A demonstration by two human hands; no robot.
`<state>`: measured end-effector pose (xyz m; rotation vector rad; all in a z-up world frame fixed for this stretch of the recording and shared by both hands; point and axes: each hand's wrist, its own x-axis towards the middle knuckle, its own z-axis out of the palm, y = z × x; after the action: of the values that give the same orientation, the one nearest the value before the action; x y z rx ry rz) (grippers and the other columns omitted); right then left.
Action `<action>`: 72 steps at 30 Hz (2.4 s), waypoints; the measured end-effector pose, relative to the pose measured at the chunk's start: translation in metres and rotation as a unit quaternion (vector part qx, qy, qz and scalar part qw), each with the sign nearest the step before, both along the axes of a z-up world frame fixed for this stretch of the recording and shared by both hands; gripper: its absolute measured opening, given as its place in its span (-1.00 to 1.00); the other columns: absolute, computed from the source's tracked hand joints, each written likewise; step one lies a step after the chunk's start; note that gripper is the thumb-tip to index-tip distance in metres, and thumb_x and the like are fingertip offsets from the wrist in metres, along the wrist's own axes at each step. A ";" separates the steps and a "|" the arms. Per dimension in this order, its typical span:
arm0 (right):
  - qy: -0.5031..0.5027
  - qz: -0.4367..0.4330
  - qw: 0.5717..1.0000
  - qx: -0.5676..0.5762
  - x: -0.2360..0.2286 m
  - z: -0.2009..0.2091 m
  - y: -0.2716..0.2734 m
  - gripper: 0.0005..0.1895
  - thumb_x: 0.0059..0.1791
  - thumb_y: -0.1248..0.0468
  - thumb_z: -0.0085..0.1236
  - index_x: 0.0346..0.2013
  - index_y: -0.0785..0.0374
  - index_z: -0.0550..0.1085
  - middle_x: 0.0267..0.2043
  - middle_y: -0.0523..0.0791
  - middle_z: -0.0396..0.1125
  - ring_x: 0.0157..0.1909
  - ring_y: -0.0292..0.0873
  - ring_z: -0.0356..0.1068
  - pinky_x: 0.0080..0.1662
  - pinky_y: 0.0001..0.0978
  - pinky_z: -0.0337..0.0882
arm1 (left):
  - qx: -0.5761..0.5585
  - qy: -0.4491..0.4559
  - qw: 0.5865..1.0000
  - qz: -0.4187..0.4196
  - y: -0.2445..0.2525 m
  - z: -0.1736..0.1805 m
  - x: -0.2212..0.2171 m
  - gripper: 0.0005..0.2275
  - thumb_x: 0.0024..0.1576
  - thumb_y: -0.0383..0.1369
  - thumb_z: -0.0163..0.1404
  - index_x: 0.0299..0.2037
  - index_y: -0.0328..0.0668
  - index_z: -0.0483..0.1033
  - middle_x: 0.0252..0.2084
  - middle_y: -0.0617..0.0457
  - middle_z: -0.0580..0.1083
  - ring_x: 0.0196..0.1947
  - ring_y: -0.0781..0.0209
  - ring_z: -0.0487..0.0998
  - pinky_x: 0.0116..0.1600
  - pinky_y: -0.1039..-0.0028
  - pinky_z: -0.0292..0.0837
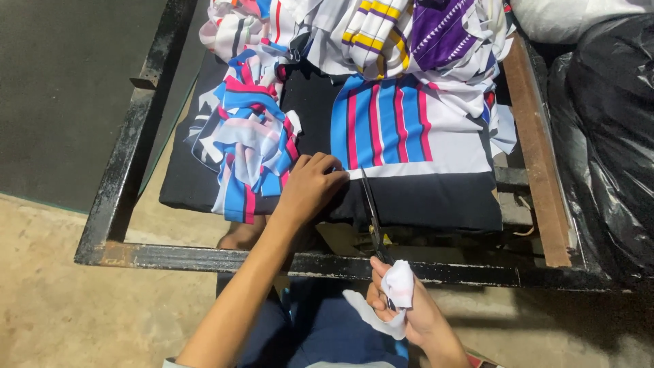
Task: The person uses scissors to cut a piece of striped fabric on a table. They hold the fabric with one hand while cutting with the other, occasionally adjusting the fabric's position to continue cutting along the pattern.
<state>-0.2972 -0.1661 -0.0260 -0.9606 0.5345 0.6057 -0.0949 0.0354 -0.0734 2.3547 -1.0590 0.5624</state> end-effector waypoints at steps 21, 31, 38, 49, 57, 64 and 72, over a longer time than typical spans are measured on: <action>-0.013 -0.005 0.998 -0.055 -0.003 0.011 0.009 -0.38 0.13 0.03 0.04 -0.75 0.26 0.24 -0.73 0.04 0.26 -0.81 -0.26 0.07 -0.69 -0.52 -0.07 | -0.008 0.000 1.000 -0.017 -0.001 0.011 -0.006 -0.89 0.23 -0.34 0.14 -0.09 -0.05 0.68 -0.12 0.00 0.48 -0.14 0.01 0.46 -0.19 0.20 0.28; 0.004 0.002 0.998 -0.065 -0.006 0.016 0.015 -0.32 0.14 0.03 0.02 -0.81 0.33 0.29 -0.78 0.01 0.21 -0.82 -0.27 0.02 -0.69 -0.49 -0.01 | -0.009 0.016 0.999 -0.028 -0.001 0.011 -0.007 -0.86 0.22 -0.34 0.15 -0.06 -0.08 0.68 -0.10 -0.02 0.48 -0.11 0.02 0.46 -0.19 0.22 0.25; 0.001 -0.007 1.000 0.001 -0.006 -0.001 0.009 -0.42 0.12 0.00 0.01 -0.69 0.21 0.18 -0.68 0.08 0.23 -0.77 -0.23 0.06 -0.67 -0.55 -0.05 | -0.017 0.019 0.999 -0.020 0.000 0.006 -0.005 -0.89 0.26 -0.35 0.10 -0.14 -0.07 0.70 -0.13 0.00 0.52 -0.12 0.03 0.47 -0.17 0.23 0.26; 0.014 -0.012 0.999 -0.031 -0.004 0.003 0.014 -0.41 0.13 0.02 0.06 -0.71 0.24 0.24 -0.70 0.03 0.24 -0.78 -0.27 0.08 -0.67 -0.55 0.00 | 0.005 0.006 1.000 -0.020 0.001 0.003 -0.002 -0.89 0.23 -0.39 0.11 -0.11 -0.04 0.69 -0.11 0.03 0.51 -0.11 0.04 0.45 -0.16 0.23 0.25; -0.006 -0.025 0.999 0.020 -0.008 -0.013 0.009 -0.47 0.14 0.06 0.02 -0.65 0.21 0.24 -0.66 0.02 0.19 -0.72 -0.27 0.02 -0.65 -0.56 -0.04 | -0.007 0.003 1.000 -0.025 0.000 0.004 -0.003 -0.90 0.24 -0.35 0.12 -0.13 -0.04 0.69 -0.12 0.06 0.50 -0.15 0.05 0.43 -0.20 0.23 0.23; -0.014 -0.039 0.998 0.036 -0.008 -0.010 0.013 -0.51 0.14 0.08 0.03 -0.61 0.23 0.23 -0.66 0.06 0.18 -0.74 -0.30 -0.04 -0.65 -0.56 -0.05 | 0.003 0.004 1.000 -0.020 0.000 0.002 -0.002 -0.88 0.24 -0.36 0.11 -0.10 -0.05 0.70 -0.11 0.03 0.51 -0.11 0.03 0.44 -0.19 0.23 0.24; 0.026 -0.044 0.998 0.029 -0.002 -0.004 0.024 -0.38 0.11 -0.04 0.06 -0.72 0.11 0.08 -0.68 0.01 0.15 -0.73 -0.28 -0.01 -0.65 -0.60 -0.05 | -0.005 0.003 1.000 -0.028 0.000 0.002 -0.002 -0.89 0.26 -0.36 0.09 -0.14 -0.08 0.69 -0.13 0.06 0.50 -0.14 0.05 0.44 -0.20 0.23 0.22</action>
<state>-0.2989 -0.1421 -0.0305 -0.8648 0.5995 0.5652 -0.0972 0.0354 -0.0712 2.3088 -1.1129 0.5394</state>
